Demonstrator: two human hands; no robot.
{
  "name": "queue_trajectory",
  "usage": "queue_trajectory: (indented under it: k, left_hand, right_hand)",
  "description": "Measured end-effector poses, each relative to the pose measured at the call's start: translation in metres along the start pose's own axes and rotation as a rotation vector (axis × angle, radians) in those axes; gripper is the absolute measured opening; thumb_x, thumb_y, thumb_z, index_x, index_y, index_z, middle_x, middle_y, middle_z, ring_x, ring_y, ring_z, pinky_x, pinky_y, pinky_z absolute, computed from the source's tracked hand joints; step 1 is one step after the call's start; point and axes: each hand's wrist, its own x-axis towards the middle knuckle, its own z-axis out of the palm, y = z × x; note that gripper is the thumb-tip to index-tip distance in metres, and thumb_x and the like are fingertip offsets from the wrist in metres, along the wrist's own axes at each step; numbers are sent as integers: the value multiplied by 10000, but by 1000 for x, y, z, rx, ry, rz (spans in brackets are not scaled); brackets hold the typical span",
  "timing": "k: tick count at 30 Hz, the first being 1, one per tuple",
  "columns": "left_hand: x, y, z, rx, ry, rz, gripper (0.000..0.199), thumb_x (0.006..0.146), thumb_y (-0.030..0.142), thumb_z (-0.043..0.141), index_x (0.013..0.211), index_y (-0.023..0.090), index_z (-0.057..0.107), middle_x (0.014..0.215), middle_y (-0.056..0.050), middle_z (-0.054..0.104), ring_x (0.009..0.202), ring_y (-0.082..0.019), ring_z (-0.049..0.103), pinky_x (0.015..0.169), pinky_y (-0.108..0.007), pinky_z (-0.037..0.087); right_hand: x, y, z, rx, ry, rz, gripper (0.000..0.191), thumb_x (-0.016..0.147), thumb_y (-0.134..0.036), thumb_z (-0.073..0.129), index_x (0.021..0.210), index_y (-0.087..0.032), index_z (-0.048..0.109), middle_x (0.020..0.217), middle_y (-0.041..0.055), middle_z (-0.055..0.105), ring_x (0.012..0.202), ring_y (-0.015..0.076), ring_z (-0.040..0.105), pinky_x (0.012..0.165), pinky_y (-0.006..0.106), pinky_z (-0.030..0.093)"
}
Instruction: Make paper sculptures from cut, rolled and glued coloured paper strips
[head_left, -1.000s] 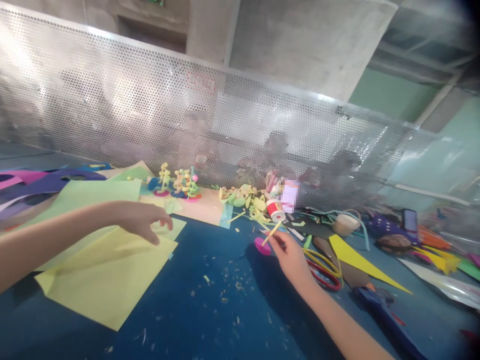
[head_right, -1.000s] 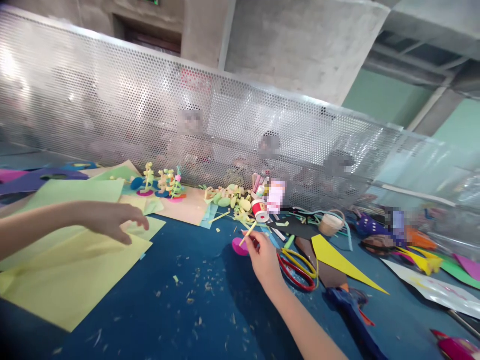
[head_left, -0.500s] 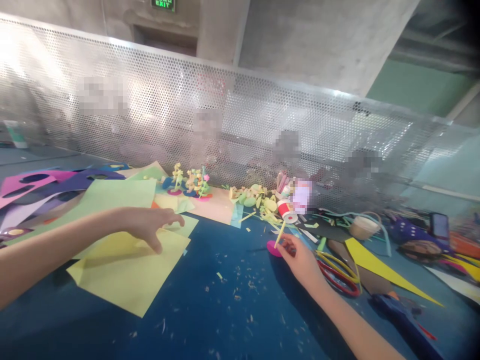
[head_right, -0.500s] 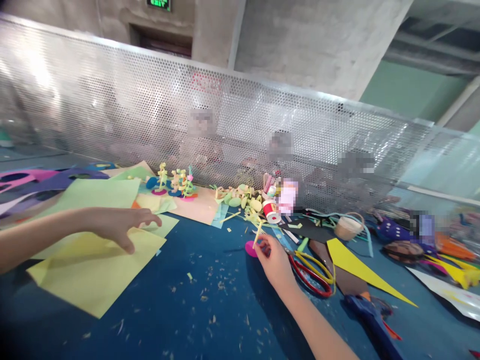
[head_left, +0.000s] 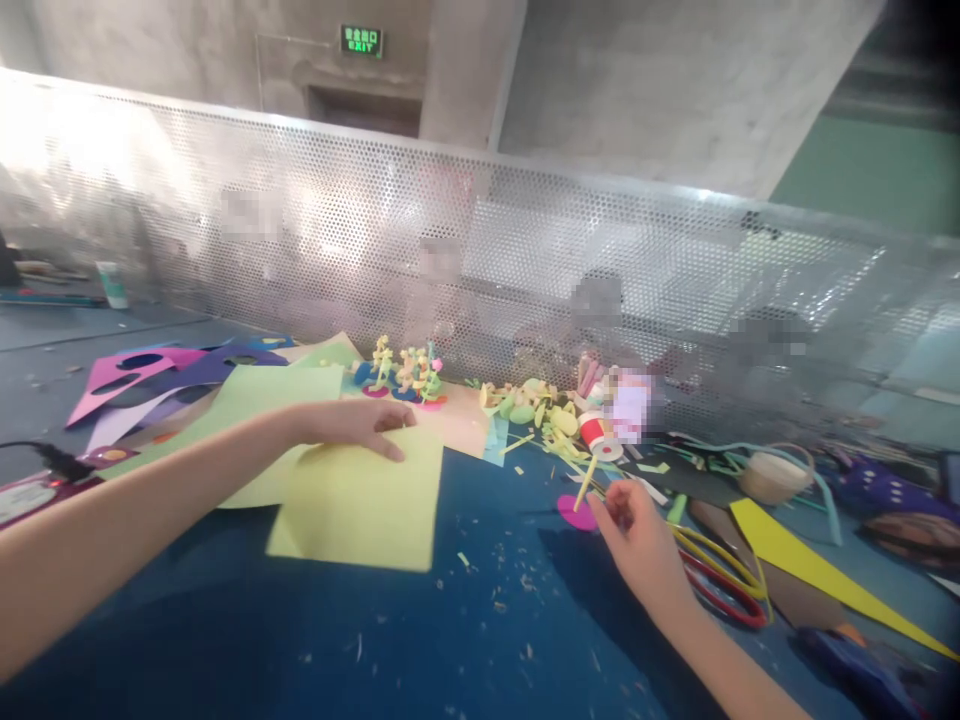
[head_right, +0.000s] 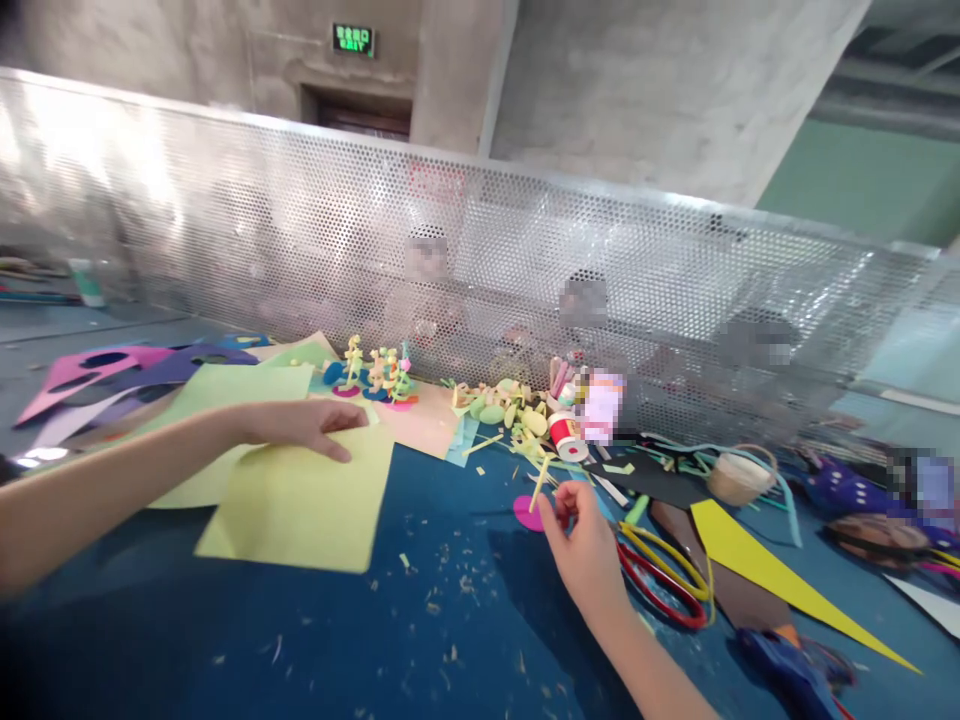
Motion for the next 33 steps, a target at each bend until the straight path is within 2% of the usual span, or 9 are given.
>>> queue_trajectory:
  k: [2,5,8,13,19,22,27,30,33]
  left_hand:
    - [13,3,16,-395,20,13,445,707,431,628,1082,219,515,1049,-49,621,933,-213,589,782,-305,456]
    - [36,1,48,-870,139,-25,415,727,427,603,1063,195,526,986,-72,649,860,-224,615,751,-340,480]
    - [52,-1,79,-1137,56,-80,365,737,419,564,944,121,601,881,-107,676,822,-244,627,769,-351,479]
    - [50,0,99,-1183,145,10,294,722,284,624,1002,228,554,962,-25,651,899,-198,609,804,-312,463]
    - [39,4,101,-1114,199,36,310,703,371,662,931,216,520,823,-2,619,716,-166,607,664,-289,469]
    - [38,6,102,-1083,204,57,278,728,389,636,926,226,528,810,2,629,710,-171,609,646,-289,472]
    - [37,4,105,-996,179,78,279,751,451,586,896,215,621,864,-30,679,798,-214,628,717,-301,465]
    - [36,1,106,-995,209,59,274,760,472,566,884,240,643,865,-21,689,809,-216,630,727,-299,462]
    - [35,-2,105,-1062,241,43,255,761,464,575,878,247,642,866,-16,691,803,-212,634,729,-307,468]
  right_hand:
    - [-3,-10,-4,18,-21,-35,241,828,-441,470,737,-228,405,620,-39,438,557,143,456,562,267,403]
    - [-11,-24,-7,115,-141,-67,195,850,-404,461,786,-220,477,690,-1,547,637,159,535,621,272,444]
    - [-20,-34,-4,260,-279,-77,203,852,-363,475,999,-223,474,902,50,629,796,182,608,721,287,489]
    - [-28,-38,5,398,-388,-49,399,856,-332,479,1221,-245,342,1116,84,602,926,188,619,824,319,502]
    - [-28,-30,11,444,-329,-31,589,835,-303,517,1326,-226,201,1084,109,615,842,183,642,795,339,523]
    - [-28,-25,13,381,-309,-76,509,834,-302,511,1292,-226,302,1097,111,605,816,175,645,755,319,539]
    - [-30,-28,11,247,-378,-158,210,827,-320,522,1013,-254,593,959,45,664,730,166,651,664,258,552]
    - [-29,-30,10,203,-391,-227,146,821,-321,533,883,-263,652,921,31,683,813,188,655,716,259,547]
    - [-28,-30,12,169,-363,-251,162,818,-326,535,884,-273,673,945,37,694,893,207,650,753,269,547]
